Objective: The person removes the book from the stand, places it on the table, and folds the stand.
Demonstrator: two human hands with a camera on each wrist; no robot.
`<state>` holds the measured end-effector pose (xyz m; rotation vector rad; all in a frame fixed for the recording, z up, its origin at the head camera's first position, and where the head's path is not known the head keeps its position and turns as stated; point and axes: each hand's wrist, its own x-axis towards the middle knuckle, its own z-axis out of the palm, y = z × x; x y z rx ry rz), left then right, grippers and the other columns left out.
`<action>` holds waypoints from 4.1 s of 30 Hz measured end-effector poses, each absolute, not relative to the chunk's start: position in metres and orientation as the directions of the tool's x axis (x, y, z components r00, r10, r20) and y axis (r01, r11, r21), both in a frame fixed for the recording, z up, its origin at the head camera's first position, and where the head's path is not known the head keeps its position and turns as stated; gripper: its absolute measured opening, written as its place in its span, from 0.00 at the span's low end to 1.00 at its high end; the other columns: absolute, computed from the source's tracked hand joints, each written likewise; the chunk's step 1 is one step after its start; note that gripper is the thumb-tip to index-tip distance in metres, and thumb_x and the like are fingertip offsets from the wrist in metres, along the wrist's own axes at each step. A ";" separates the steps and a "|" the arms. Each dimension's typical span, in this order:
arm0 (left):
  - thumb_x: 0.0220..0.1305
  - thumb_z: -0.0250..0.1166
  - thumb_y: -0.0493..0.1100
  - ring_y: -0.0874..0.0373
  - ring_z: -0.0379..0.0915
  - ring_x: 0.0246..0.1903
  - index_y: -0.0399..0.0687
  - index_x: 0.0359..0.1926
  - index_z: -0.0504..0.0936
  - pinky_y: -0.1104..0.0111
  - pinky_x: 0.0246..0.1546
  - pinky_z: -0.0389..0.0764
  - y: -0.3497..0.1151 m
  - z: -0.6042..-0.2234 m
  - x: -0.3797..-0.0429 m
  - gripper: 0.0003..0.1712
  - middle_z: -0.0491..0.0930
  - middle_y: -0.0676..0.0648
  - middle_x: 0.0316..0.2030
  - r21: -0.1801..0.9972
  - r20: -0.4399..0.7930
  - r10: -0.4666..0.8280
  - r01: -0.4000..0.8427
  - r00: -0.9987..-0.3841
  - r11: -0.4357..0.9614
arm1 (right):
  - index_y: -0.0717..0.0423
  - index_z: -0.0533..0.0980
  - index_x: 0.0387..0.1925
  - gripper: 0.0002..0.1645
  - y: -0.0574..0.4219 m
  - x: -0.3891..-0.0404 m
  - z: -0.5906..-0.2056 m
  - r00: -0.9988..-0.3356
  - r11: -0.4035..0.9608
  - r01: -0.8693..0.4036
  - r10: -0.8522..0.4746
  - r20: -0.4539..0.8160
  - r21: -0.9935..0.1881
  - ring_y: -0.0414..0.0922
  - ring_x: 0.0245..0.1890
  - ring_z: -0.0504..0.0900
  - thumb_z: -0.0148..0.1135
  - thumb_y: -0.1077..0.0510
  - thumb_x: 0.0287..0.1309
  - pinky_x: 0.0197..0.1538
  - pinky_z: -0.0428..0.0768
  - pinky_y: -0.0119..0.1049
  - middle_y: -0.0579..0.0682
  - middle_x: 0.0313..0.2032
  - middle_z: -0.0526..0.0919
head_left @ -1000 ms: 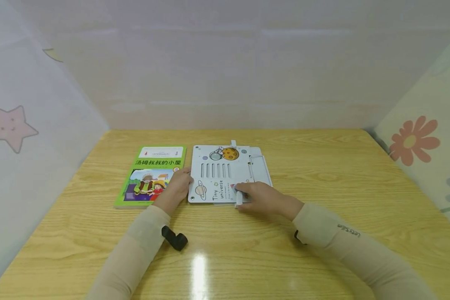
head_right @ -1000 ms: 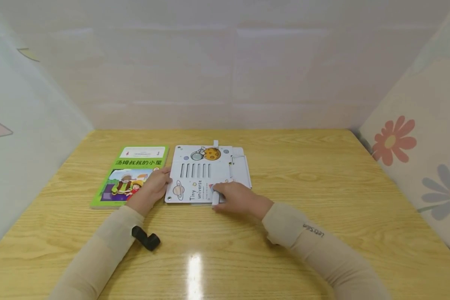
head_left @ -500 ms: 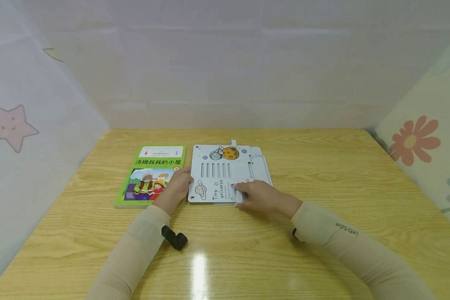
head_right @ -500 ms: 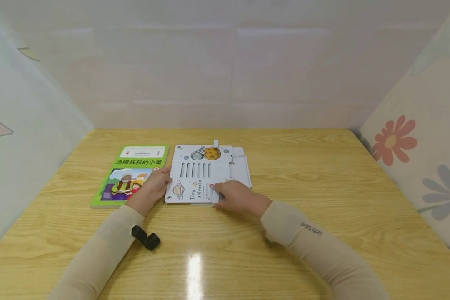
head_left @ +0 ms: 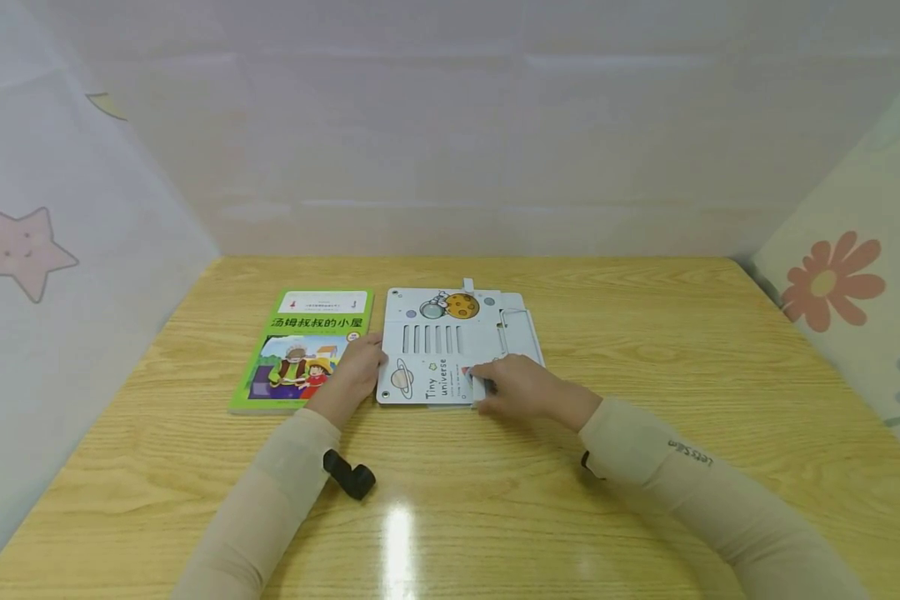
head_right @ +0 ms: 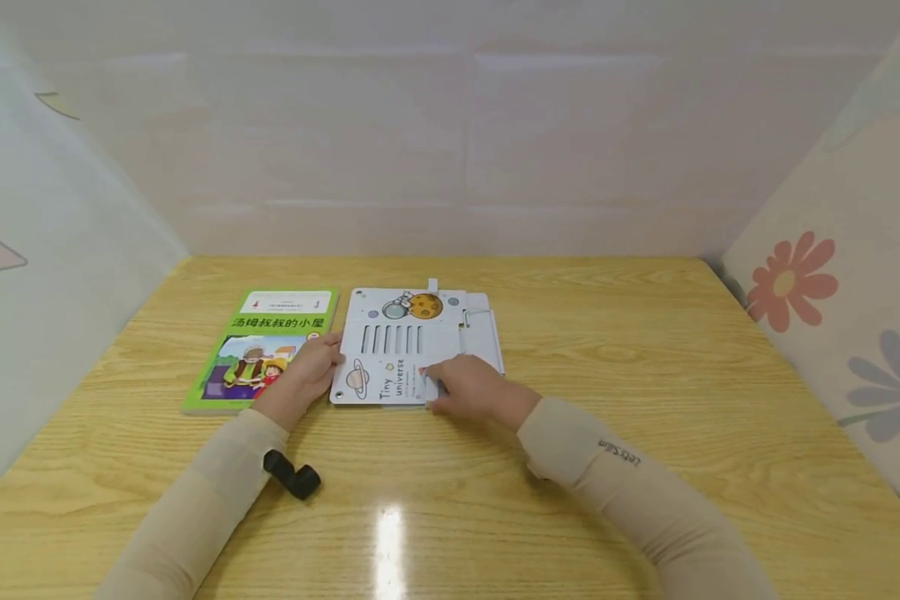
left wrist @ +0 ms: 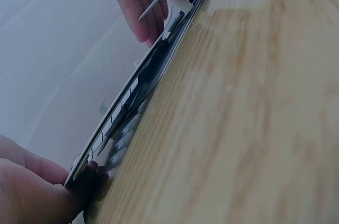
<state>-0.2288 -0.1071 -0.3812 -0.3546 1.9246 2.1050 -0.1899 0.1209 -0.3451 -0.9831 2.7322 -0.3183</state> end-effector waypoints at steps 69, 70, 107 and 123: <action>0.52 0.41 0.22 0.50 0.46 0.60 0.31 0.60 0.54 0.65 0.58 0.51 -0.102 -0.386 -0.230 0.31 0.56 0.39 0.59 0.938 -0.322 0.042 -0.325 -0.946 -0.125 | 0.60 0.52 0.63 0.35 0.104 -0.331 -0.345 -0.935 0.857 -0.139 -0.278 -0.219 -0.496 0.53 0.60 0.52 0.52 0.56 0.57 0.59 0.53 0.46 0.58 0.61 0.56; 0.52 0.41 0.22 0.50 0.46 0.60 0.31 0.60 0.54 0.65 0.58 0.51 -0.102 -0.386 -0.230 0.31 0.56 0.39 0.59 0.938 -0.323 0.038 -0.325 -0.946 -0.125 | 0.60 0.51 0.63 0.35 0.104 -0.331 -0.346 -0.934 0.856 -0.144 -0.283 -0.217 -0.497 0.53 0.60 0.52 0.51 0.56 0.57 0.59 0.52 0.46 0.58 0.61 0.55; 0.52 0.40 0.21 0.50 0.45 0.60 0.29 0.60 0.53 0.65 0.58 0.50 -0.104 -0.384 -0.232 0.31 0.55 0.38 0.59 0.936 -0.333 0.023 -0.334 -0.943 -0.112 | 0.68 0.65 0.46 0.19 0.098 -0.314 -0.354 -0.923 0.869 -0.273 -0.358 -0.144 -0.413 0.53 0.51 0.64 0.51 0.58 0.57 0.52 0.62 0.39 0.61 0.59 0.58; 0.58 0.46 0.33 0.49 0.42 0.61 0.33 0.63 0.49 0.63 0.58 0.49 -0.106 -0.361 -0.233 0.31 0.47 0.39 0.63 0.939 -0.342 -0.076 -0.345 -0.936 0.017 | 0.65 0.57 0.59 0.34 0.103 -0.295 -0.339 -0.895 0.865 -0.303 -0.402 -0.191 -0.400 0.50 0.53 0.63 0.53 0.52 0.55 0.55 0.61 0.42 0.58 0.57 0.62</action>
